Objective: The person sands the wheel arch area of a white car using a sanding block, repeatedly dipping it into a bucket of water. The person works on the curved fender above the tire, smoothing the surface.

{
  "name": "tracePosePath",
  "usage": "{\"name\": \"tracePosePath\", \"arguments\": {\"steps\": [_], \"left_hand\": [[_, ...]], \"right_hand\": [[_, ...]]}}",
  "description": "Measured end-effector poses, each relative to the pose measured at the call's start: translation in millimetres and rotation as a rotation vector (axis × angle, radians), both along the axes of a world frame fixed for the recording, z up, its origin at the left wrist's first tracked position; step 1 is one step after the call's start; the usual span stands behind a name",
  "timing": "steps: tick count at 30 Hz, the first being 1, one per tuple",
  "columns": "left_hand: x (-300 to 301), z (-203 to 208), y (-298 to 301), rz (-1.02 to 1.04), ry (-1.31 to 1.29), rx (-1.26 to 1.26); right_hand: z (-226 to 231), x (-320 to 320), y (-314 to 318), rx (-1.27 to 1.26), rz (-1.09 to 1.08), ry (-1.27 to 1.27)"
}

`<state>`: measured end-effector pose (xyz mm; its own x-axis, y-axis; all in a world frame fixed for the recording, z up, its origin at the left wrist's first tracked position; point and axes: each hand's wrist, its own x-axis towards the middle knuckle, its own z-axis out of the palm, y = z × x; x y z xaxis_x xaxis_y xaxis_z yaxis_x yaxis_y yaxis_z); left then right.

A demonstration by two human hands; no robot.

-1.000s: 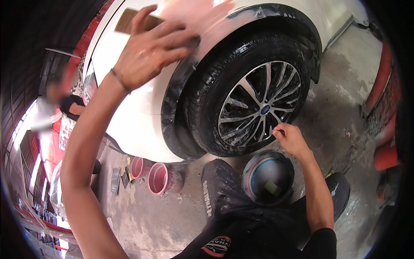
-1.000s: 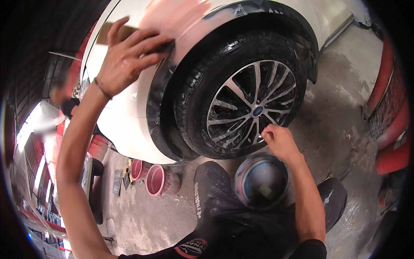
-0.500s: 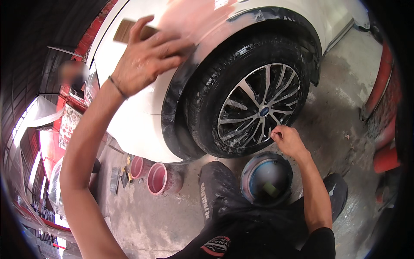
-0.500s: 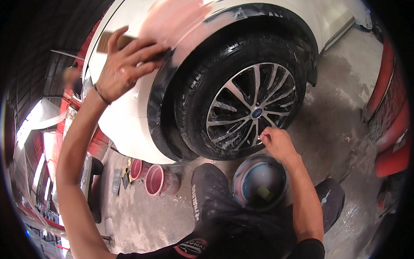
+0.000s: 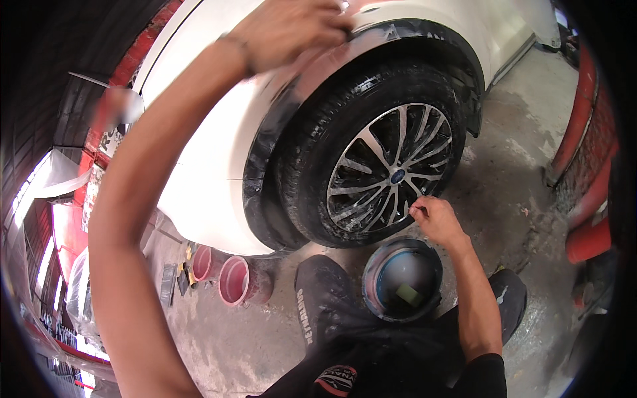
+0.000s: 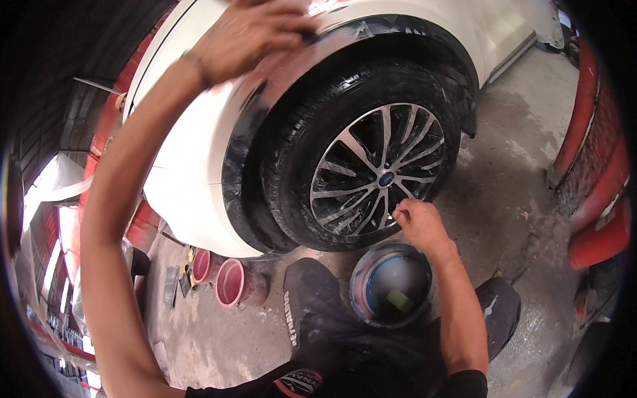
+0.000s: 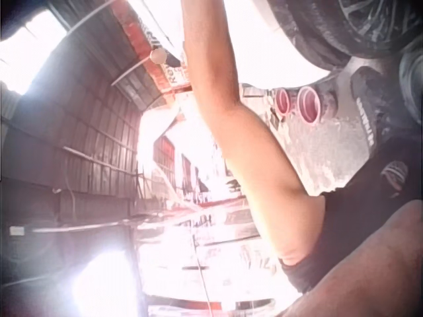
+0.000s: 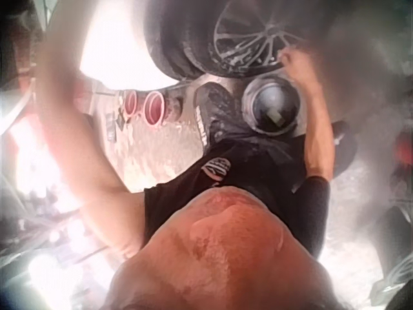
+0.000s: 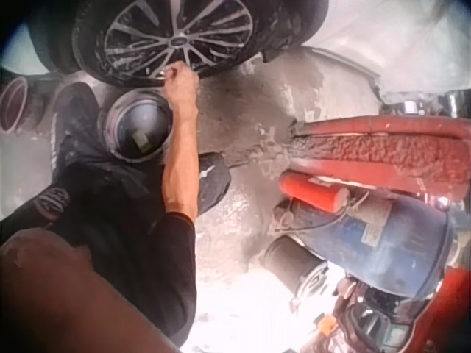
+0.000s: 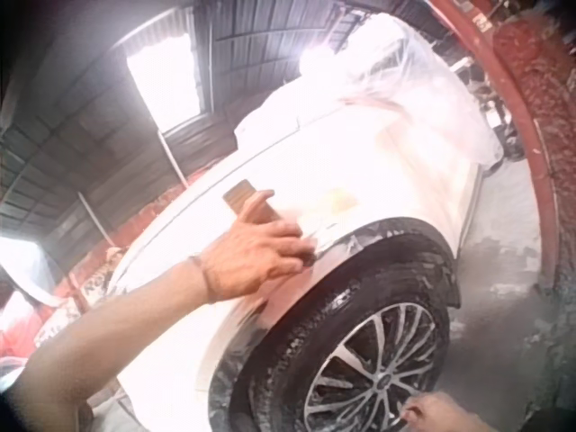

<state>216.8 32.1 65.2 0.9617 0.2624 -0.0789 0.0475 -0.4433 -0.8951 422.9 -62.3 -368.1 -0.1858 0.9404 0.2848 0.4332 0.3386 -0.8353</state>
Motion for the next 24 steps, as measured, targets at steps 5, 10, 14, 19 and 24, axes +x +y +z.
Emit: {"name": "tracePosePath", "arguments": {"steps": [5, 10, 14, 19, 24], "left_hand": [[-101, -22, -75, 0.077, -0.1, 0.005], [-52, -6, -55, 0.159, 0.006, 0.108], [22, 8, -16, 0.047, -0.058, -0.035], [-30, -7, -37, 0.007, -0.141, -0.075], [-144, -47, -93, 0.079, -0.146, 0.115]], "right_hand": [[-4, 17, 10, 0.034, -0.007, 0.028], [-8, 14, 11, 0.026, -0.008, 0.016], [-3, -1, 9, -0.01, 0.016, 0.022], [-13, -6, 15, 0.024, 0.024, -0.019], [-13, 2, 17, -0.04, -0.003, -0.025]]}}
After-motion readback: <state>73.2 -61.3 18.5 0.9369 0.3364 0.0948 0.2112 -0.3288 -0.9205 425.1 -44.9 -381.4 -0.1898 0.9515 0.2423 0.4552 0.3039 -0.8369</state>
